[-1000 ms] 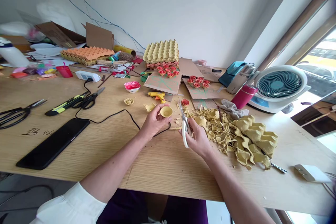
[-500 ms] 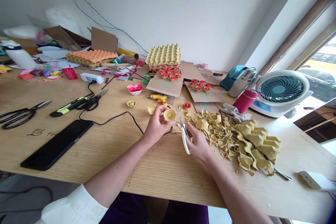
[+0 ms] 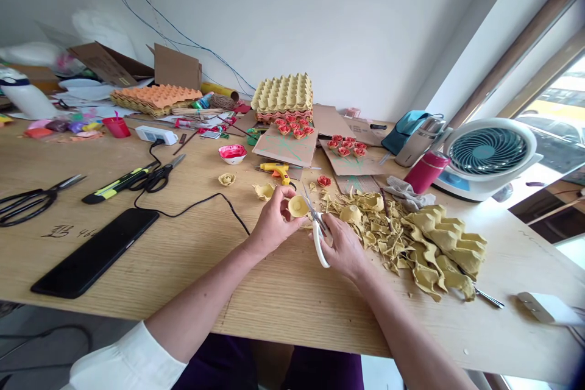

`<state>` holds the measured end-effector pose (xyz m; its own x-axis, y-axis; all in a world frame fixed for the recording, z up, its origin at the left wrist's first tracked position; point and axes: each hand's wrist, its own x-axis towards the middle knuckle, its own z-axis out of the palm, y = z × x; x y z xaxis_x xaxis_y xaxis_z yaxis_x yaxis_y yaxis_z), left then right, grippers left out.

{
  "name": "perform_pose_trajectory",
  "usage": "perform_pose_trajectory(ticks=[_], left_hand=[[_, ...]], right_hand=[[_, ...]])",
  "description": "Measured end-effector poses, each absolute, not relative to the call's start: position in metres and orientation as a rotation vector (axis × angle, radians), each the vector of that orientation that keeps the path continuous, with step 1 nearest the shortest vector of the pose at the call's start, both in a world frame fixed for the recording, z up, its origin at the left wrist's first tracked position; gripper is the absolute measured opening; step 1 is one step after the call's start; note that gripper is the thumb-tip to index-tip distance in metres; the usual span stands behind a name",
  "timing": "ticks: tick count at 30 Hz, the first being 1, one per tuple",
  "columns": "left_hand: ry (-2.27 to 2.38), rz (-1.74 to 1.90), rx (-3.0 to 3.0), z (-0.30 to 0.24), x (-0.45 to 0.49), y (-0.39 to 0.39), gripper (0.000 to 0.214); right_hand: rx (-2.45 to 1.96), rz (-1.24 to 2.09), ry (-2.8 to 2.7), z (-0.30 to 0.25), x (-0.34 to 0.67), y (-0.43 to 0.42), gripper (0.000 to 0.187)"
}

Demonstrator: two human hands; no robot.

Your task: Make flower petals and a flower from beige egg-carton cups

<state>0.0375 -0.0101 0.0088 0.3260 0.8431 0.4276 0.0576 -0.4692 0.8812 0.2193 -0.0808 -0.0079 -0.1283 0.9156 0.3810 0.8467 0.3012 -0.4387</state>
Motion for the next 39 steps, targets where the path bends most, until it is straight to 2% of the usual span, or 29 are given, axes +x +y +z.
perform_pose_trajectory(ticks=[6,25,39], left_hand=[[0.780,1.196,1.804,0.015,0.036,-0.012,0.042],[0.610,1.144,1.640,0.015,0.034,-0.008,0.041],[0.467,1.113,1.391,0.017,0.032,-0.002,0.052]], right_hand=[[-1.580,0.137,-1.988,-0.006,0.219,-0.082,0.012],[-1.494,0.098,-1.992,-0.007,0.225,-0.079,0.026],[-1.509,0.045,-1.994,-0.008,0.226,-0.078,0.023]])
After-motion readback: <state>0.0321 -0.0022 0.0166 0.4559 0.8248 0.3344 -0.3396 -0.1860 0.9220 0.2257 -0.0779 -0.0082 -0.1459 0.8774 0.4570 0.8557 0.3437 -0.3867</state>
